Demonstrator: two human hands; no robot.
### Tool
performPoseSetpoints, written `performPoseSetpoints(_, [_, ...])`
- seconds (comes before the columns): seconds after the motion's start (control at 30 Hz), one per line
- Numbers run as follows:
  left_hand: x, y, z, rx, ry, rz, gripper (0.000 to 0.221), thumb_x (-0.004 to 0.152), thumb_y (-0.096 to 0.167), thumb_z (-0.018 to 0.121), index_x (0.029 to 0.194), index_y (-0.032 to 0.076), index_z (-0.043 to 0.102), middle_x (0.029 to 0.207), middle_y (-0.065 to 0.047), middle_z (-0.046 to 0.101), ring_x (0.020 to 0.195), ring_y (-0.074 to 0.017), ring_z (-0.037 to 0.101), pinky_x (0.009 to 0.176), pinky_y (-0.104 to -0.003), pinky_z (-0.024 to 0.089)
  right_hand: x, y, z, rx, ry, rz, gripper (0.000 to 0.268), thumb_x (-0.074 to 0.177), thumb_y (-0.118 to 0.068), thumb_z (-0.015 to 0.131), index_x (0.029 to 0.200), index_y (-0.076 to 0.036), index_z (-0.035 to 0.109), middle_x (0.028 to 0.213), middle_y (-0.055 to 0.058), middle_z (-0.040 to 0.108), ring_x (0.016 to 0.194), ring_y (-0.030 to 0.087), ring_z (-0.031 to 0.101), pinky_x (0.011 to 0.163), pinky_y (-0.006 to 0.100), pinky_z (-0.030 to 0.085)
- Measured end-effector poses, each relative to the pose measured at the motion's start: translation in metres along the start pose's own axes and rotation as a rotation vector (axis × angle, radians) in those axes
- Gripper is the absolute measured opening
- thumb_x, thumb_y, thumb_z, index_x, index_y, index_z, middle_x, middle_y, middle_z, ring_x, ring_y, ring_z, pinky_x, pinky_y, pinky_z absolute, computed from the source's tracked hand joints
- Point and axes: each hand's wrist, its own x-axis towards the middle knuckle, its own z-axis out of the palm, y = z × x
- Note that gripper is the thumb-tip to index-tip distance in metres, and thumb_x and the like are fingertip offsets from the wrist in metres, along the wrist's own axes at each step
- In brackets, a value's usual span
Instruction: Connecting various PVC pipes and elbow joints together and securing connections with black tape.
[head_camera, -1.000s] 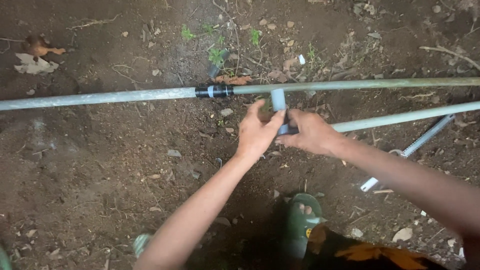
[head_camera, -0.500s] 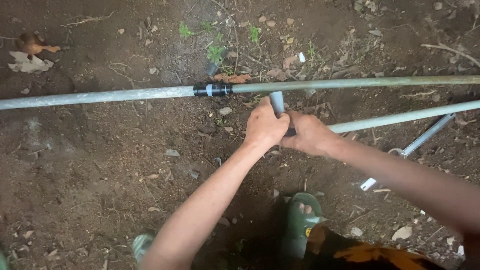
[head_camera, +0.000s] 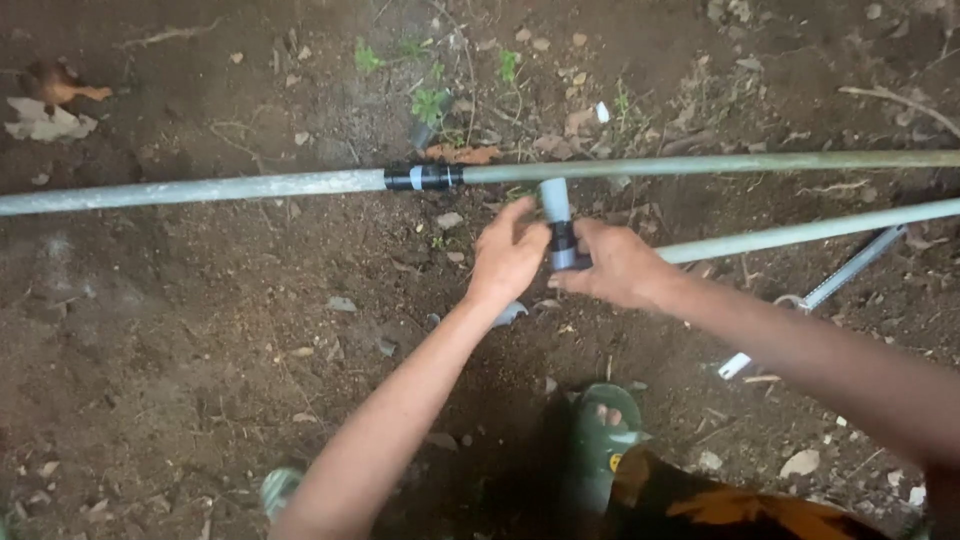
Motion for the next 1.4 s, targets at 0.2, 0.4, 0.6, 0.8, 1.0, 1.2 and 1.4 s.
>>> performPoseSetpoints(0.2, [-0.01, 0.033, 0.003, 0.046, -0.028, -0.092, 0.07, 0.072, 0.039, 0.058, 0.134, 0.009, 0.046, 0.117, -0.018, 0.061, 0.112, -0.0326, 0.058, 0.094, -0.048, 0.045, 0.014, 0.013, 0.012, -0.002, 0.076, -0.003, 0.056, 0.07, -0.031, 0.079, 0.114, -0.005, 0.055, 0.11, 0.019, 0.064, 0.109, 0.034, 0.06, 0.091, 0.042, 0.051])
performPoseSetpoints(0.4, [0.01, 0.017, 0.013, 0.118, -0.087, -0.092, 0.068, 0.076, 0.031, 0.055, 0.133, 0.0, 0.039, 0.112, -0.025, 0.056, 0.104, -0.0418, 0.059, 0.086, -0.054, 0.048, 0.022, 0.023, 0.019, -0.054, 0.083, -0.046, 0.054, 0.072, -0.037, 0.076, 0.11, -0.005, 0.056, 0.106, 0.019, 0.065, 0.107, 0.033, 0.06, 0.089, 0.044, 0.052])
performPoseSetpoints(0.6, [0.004, 0.02, 0.011, 0.192, -0.165, -0.103, 0.059, 0.078, 0.027, 0.051, 0.127, -0.003, 0.039, 0.114, -0.025, 0.051, 0.109, -0.046, 0.055, 0.087, -0.056, 0.048, 0.026, 0.03, 0.024, -0.074, 0.062, -0.045, 0.061, 0.07, -0.04, 0.077, 0.115, -0.005, 0.055, 0.106, 0.016, 0.066, 0.108, 0.031, 0.06, 0.09, 0.043, 0.052])
performPoseSetpoints(0.8, [-0.015, 0.023, 0.003, 0.261, -0.142, 0.015, 0.048, 0.082, 0.016, 0.044, 0.127, -0.004, 0.042, 0.11, -0.029, 0.055, 0.107, -0.0469, 0.056, 0.087, -0.057, 0.048, 0.001, 0.009, 0.009, -0.093, 0.014, -0.046, 0.048, 0.077, -0.028, 0.072, 0.113, -0.003, 0.054, 0.108, 0.021, 0.064, 0.106, 0.034, 0.062, 0.088, 0.044, 0.054])
performPoseSetpoints(1.0, [-0.011, -0.014, -0.007, 0.284, 0.082, 0.382, 0.041, 0.083, 0.002, 0.046, 0.124, 0.004, 0.053, 0.104, -0.028, 0.063, 0.099, -0.0431, 0.061, 0.084, -0.05, 0.051, 0.004, 0.01, 0.002, -0.073, 0.014, -0.02, 0.056, 0.075, -0.033, 0.074, 0.117, -0.002, 0.053, 0.112, 0.021, 0.063, 0.108, 0.032, 0.061, 0.089, 0.042, 0.053])
performPoseSetpoints(1.2, [0.027, -0.051, -0.007, 0.441, 0.237, 0.89, 0.028, 0.089, 0.014, 0.057, 0.117, 0.014, 0.062, 0.102, -0.01, 0.066, 0.094, -0.0252, 0.065, 0.078, -0.037, 0.055, 0.0, 0.006, 0.003, -0.074, 0.007, -0.032, 0.063, 0.075, -0.034, 0.074, 0.122, 0.0, 0.049, 0.116, 0.022, 0.061, 0.111, 0.034, 0.059, 0.091, 0.042, 0.051])
performPoseSetpoints(1.4, [0.024, -0.032, -0.014, 0.72, 0.21, 1.101, 0.018, 0.09, 0.017, 0.058, 0.106, 0.014, 0.067, 0.089, -0.007, 0.064, 0.086, -0.0186, 0.064, 0.075, -0.031, 0.053, -0.004, 0.004, 0.003, -0.081, 0.01, -0.021, 0.067, 0.075, -0.036, 0.073, 0.126, -0.001, 0.047, 0.119, 0.022, 0.06, 0.115, 0.033, 0.057, 0.095, 0.042, 0.049])
